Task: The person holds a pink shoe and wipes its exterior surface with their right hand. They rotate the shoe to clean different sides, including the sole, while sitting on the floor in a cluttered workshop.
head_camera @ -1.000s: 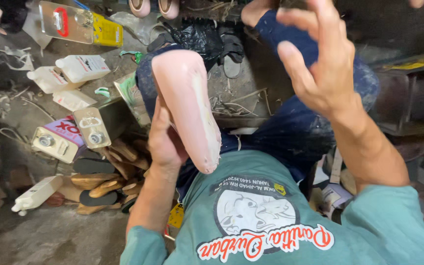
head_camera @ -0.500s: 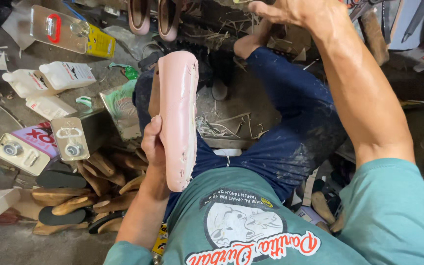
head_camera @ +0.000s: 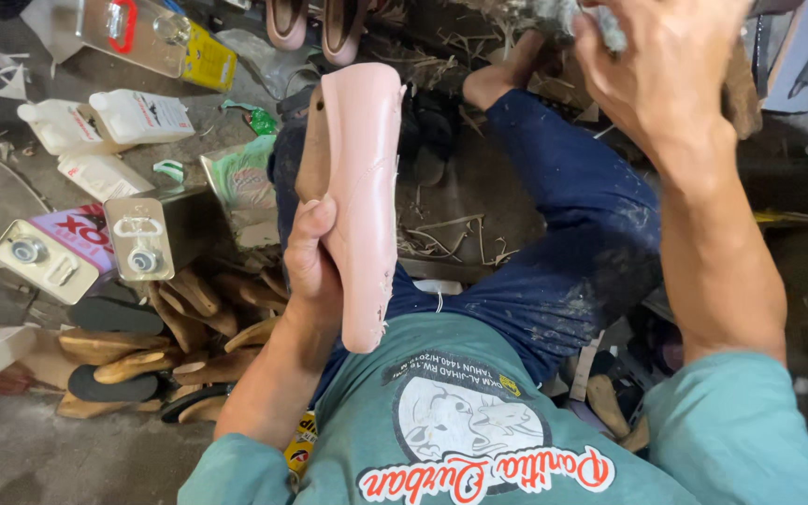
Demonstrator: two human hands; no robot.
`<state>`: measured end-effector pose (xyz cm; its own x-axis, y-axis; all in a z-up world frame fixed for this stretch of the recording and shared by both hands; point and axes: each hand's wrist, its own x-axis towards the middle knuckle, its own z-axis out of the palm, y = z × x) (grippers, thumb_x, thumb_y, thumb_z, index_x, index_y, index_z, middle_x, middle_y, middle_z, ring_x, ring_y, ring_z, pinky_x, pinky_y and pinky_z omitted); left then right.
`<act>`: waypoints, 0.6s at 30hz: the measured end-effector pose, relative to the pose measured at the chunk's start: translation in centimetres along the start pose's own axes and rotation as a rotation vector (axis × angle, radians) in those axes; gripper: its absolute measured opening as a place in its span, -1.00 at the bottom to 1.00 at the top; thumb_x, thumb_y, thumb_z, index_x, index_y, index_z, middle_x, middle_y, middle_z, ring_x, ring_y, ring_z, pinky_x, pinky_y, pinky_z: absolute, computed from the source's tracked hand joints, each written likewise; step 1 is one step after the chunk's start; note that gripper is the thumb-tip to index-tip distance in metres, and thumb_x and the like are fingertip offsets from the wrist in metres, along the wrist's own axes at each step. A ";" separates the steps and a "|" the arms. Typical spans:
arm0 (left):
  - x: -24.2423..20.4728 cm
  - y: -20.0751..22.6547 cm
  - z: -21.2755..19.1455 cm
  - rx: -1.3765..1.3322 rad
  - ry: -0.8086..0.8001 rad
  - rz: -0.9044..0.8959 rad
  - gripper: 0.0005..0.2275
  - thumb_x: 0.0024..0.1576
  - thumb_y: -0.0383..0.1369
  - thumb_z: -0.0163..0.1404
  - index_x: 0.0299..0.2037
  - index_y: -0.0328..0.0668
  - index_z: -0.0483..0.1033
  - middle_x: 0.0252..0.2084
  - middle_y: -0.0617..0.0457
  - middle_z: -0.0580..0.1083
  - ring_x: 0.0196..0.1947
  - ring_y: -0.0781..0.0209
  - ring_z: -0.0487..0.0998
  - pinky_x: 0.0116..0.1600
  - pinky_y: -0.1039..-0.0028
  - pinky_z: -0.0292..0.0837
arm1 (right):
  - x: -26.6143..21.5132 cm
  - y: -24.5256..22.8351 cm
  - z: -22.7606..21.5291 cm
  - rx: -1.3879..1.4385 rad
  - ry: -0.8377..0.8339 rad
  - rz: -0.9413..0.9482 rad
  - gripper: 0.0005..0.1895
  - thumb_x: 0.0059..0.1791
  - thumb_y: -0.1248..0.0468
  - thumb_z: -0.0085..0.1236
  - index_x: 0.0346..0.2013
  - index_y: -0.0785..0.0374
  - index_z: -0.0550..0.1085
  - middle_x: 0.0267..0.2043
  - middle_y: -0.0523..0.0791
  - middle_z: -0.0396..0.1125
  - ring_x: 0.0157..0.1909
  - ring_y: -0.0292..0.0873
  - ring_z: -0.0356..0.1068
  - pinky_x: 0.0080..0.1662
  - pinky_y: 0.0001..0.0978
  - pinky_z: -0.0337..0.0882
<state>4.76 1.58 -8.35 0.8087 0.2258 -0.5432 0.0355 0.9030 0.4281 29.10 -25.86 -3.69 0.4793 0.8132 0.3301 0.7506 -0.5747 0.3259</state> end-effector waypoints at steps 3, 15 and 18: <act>-1.2 -0.2 0.5 0.082 -0.017 0.001 -0.72 0.02 -0.26 0.10 -0.34 -0.46 0.59 -0.48 -0.12 0.57 -0.51 0.15 0.56 -0.40 0.49 0.45 | 0.3 -3.1 -8.1 0.278 0.116 0.032 -0.87 0.36 0.33 0.28 0.11 0.38 0.64 0.27 0.17 0.51 0.27 0.23 0.34 0.21 0.07 0.12; -7.5 -2.8 3.3 0.064 -0.225 -0.030 -0.50 0.03 -0.41 0.12 0.18 -0.48 0.34 -0.48 0.01 0.45 -0.59 0.28 0.40 -0.51 0.48 0.34 | -7.5 -17.8 -10.5 0.994 0.297 0.190 -0.36 0.11 -0.28 -0.17 0.30 0.01 0.38 0.56 0.28 -0.31 0.63 0.39 -0.27 0.58 0.54 -0.14; -8.5 -3.0 3.8 0.009 -0.324 -0.051 -0.42 0.08 -0.38 0.14 0.31 -0.41 0.26 -0.04 -0.24 0.54 -0.21 -0.01 0.61 -0.23 0.19 0.61 | -8.8 -18.6 -10.4 0.963 0.324 0.200 -0.35 0.13 -0.26 -0.23 0.33 0.05 0.34 0.56 0.31 -0.33 0.63 0.41 -0.28 0.57 0.52 -0.11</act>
<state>0.05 -4.45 -2.26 0.9504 0.0505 -0.3070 0.0854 0.9065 0.4136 6.19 -23.29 -3.41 0.5966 0.5657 0.5692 0.7850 -0.2640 -0.5604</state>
